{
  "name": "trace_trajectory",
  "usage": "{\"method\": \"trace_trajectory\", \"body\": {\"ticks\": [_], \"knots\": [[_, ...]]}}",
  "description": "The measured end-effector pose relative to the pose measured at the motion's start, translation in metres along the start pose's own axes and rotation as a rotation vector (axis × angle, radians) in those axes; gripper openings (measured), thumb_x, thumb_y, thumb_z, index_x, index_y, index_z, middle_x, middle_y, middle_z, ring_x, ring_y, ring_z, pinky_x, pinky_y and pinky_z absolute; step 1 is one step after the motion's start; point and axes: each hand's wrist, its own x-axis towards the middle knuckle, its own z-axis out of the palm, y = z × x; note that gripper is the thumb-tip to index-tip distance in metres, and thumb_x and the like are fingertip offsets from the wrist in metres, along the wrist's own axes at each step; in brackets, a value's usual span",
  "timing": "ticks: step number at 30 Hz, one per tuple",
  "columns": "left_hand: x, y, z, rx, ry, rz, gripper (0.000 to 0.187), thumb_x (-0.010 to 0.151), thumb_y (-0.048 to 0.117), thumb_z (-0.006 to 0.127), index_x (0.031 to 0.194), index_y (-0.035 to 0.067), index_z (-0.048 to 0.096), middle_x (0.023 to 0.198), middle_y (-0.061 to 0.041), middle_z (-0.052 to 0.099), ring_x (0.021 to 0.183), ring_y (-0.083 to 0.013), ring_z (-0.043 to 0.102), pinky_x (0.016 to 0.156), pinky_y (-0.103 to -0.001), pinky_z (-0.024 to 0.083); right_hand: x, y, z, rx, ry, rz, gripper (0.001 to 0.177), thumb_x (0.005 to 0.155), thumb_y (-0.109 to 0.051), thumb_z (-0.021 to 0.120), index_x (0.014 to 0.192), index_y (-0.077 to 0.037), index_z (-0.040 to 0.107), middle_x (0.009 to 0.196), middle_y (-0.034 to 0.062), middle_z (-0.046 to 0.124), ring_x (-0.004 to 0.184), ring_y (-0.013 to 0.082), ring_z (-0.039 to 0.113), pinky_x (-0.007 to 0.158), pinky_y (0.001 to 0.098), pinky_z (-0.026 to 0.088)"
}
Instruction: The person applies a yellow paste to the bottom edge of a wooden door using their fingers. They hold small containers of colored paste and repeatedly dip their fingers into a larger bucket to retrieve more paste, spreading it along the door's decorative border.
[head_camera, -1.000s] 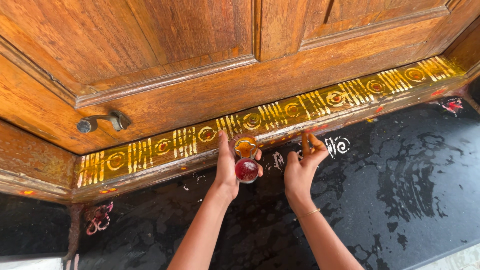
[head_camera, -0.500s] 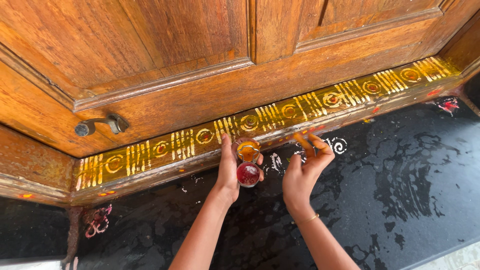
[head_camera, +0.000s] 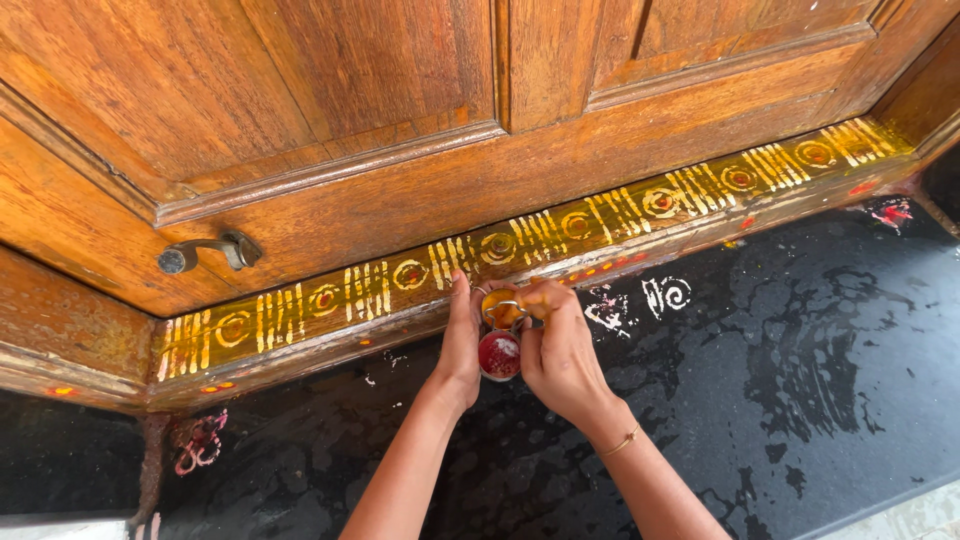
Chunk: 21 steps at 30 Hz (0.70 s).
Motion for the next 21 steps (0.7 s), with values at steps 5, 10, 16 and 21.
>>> {"method": "trace_trajectory", "body": {"ticks": [5, 10, 16, 21], "knots": [[-0.002, -0.001, 0.001, -0.037, 0.017, -0.011, 0.081, 0.095, 0.076, 0.017, 0.112, 0.011, 0.061, 0.091, -0.008, 0.067, 0.080, -0.0188, 0.066, 0.071, -0.035, 0.057, -0.011, 0.006, 0.010, 0.293, 0.111, 0.165, 0.045, 0.086, 0.017, 0.048, 0.125, -0.002, 0.040, 0.122, 0.0179, 0.057, 0.111, 0.0284, 0.065, 0.089, 0.0368, 0.056], [-0.003, 0.003, 0.002, -0.078, -0.063, -0.031, 0.081, 0.095, 0.079, 0.014, 0.108, 0.011, 0.056, 0.073, -0.012, 0.063, 0.051, -0.0263, 0.063, 0.048, -0.036, 0.054, -0.019, 0.050, 0.010, 0.422, 0.644, 0.492, 0.052, 0.085, 0.019, 0.045, 0.129, -0.006, 0.037, 0.130, 0.0138, 0.053, 0.122, 0.0212, 0.062, 0.096, 0.0311, 0.051], [-0.004, 0.003, 0.003, -0.080, -0.060, -0.051, 0.081, 0.093, 0.079, 0.014, 0.109, 0.011, 0.055, 0.072, -0.012, 0.063, 0.049, -0.0268, 0.063, 0.049, -0.037, 0.053, -0.033, 0.105, -0.003, 0.467, 0.704, 0.690, 0.055, 0.087, 0.017, 0.051, 0.131, -0.009, 0.032, 0.142, 0.0143, 0.043, 0.140, 0.0251, 0.053, 0.091, 0.0271, 0.049], [-0.003, 0.000, 0.001, -0.087, -0.058, -0.042, 0.080, 0.094, 0.078, 0.015, 0.109, 0.011, 0.056, 0.073, -0.012, 0.062, 0.049, -0.0267, 0.063, 0.048, -0.037, 0.053, -0.030, 0.111, -0.004, 0.486, 0.609, 0.687, 0.059, 0.084, 0.018, 0.050, 0.133, -0.010, 0.031, 0.146, 0.0135, 0.039, 0.148, 0.0287, 0.047, 0.083, 0.0272, 0.051]]}}
